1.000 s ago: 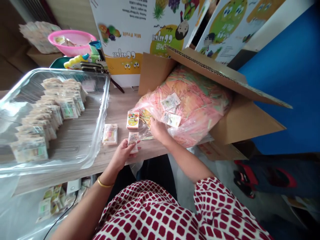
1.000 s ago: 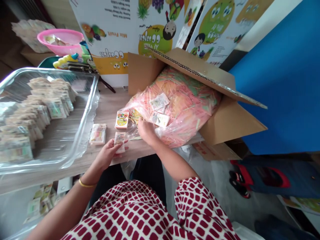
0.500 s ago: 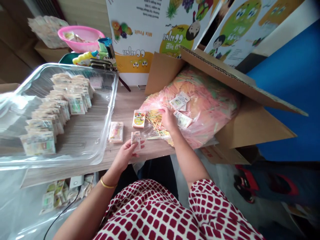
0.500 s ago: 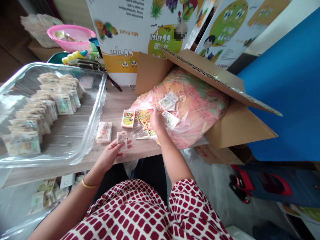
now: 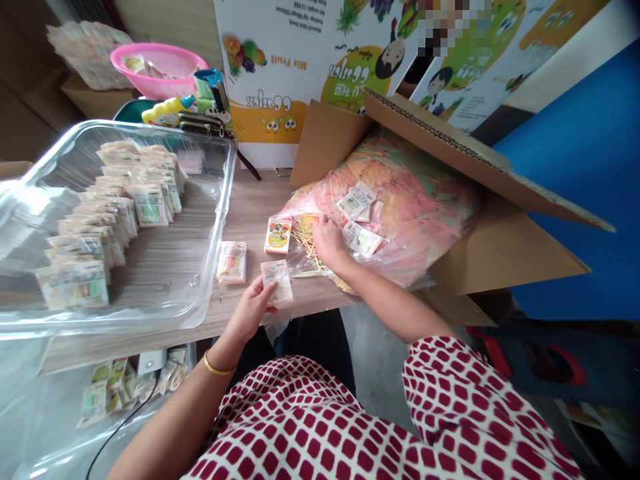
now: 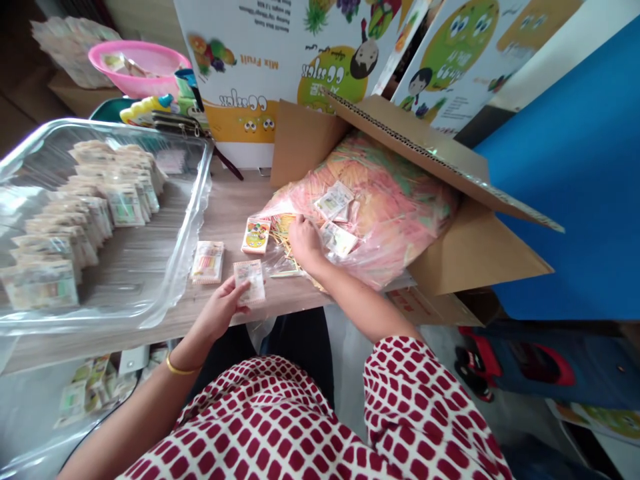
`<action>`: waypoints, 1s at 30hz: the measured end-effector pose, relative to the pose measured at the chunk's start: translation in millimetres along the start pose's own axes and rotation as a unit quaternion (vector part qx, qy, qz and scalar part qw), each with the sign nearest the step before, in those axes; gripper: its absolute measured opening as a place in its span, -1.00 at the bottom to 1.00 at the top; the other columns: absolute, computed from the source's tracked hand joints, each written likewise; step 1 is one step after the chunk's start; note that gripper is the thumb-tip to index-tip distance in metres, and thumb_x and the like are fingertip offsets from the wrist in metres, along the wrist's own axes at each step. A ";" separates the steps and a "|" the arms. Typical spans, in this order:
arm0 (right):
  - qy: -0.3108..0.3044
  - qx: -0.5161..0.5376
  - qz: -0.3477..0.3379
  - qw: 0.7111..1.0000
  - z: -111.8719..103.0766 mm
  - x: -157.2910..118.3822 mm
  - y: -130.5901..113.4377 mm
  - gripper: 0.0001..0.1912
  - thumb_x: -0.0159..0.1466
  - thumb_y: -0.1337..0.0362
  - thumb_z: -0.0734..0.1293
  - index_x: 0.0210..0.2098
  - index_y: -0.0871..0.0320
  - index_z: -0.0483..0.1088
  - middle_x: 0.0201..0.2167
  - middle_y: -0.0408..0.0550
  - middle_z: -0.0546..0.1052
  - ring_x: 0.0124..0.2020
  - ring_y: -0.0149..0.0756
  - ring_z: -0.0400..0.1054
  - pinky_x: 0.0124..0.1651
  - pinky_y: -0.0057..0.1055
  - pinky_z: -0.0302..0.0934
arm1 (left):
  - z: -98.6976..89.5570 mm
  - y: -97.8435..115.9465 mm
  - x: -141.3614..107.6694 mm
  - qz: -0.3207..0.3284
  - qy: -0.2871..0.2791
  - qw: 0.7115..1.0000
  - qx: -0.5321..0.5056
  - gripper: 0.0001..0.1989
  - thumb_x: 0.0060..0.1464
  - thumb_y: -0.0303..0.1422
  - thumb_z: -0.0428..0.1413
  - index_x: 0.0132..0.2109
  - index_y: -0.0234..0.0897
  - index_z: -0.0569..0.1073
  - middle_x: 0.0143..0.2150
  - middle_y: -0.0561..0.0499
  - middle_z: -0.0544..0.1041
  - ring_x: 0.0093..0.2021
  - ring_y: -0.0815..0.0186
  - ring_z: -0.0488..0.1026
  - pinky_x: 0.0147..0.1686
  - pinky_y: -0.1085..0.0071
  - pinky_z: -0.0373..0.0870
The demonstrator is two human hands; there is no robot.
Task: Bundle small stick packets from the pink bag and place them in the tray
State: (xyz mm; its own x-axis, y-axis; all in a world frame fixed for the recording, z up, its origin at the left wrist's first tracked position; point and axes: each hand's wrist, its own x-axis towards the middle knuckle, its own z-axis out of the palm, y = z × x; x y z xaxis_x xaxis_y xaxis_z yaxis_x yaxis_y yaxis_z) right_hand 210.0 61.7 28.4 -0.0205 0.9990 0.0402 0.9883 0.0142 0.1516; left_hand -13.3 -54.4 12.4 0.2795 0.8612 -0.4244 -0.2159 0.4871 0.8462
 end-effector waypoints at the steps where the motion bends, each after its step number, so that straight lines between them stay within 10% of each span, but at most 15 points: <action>1: 0.008 -0.008 -0.009 1.000 -0.1 1.6 1.5 -0.52 0.36 0.57 0.03 0.07 0.38 0.47 0.02 0.40 0.48 -0.02 0.03 0.38 -0.03 -0.15 0.31 | -1.1 -2.0 1.0 -0.005 0.010 1.000 -0.006 -0.48 0.01 -0.01 0.33 0.02 -0.24 0.58 -0.14 -0.06 0.65 -0.34 0.28 0.53 -0.61 0.54 0.39; 14: 0.039 -0.015 -0.137 0.990 4.3 -11.3 5.1 -0.63 0.42 0.47 0.07 0.07 0.37 0.42 0.01 0.32 0.50 0.10 0.10 0.27 0.21 -0.05 0.10 | -9.3 -10.8 13.8 0.021 0.045 0.997 -0.067 -0.66 0.14 -0.11 0.25 -0.03 -0.22 0.58 -0.03 -0.07 0.63 -0.09 0.17 0.58 -0.15 0.25 0.64; 19: 0.041 0.133 -0.082 0.987 4.1 -6.0 8.7 -0.66 0.42 0.49 0.06 0.01 0.31 0.40 -0.07 0.26 0.56 0.02 0.01 0.38 0.15 -0.14 0.18 | -7.7 -6.2 19.0 -0.003 0.041 0.998 -0.051 -0.61 0.10 -0.11 0.28 0.00 -0.22 0.58 -0.02 -0.09 0.62 -0.12 0.14 0.58 -0.34 0.26 0.65; 25: 0.064 0.405 0.026 0.912 4.4 1.5 10.5 -0.60 0.54 0.31 -0.07 0.19 0.18 0.25 -0.11 0.04 0.57 -0.19 -0.27 0.48 -0.05 -0.35 0.31 | -0.2 0.4 23.8 0.034 0.022 0.991 -0.128 -0.69 0.09 -0.18 0.31 -0.11 -0.31 0.62 0.02 -0.12 0.63 0.04 0.16 0.56 0.09 0.18 0.56; 30: 0.091 0.434 0.064 0.894 5.5 1.2 8.4 -0.62 0.52 0.20 0.01 0.14 0.16 0.32 -0.25 -0.04 0.55 -0.31 -0.27 0.43 -0.11 -0.32 0.32 | 6.2 -1.8 29.7 0.026 0.035 0.995 -0.094 -0.64 0.03 -0.17 0.36 -0.13 -0.35 0.63 -0.04 -0.15 0.65 0.05 0.12 0.56 0.12 0.14 0.53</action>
State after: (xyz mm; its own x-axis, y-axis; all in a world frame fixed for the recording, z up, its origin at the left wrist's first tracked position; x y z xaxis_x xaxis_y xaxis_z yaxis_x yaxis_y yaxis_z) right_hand 219.1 63.3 24.3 0.1551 0.9726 0.1734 0.7278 0.0062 -0.6857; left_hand 1.3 -30.6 0.3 0.1989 0.8908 -0.4086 -0.4021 0.4544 0.7948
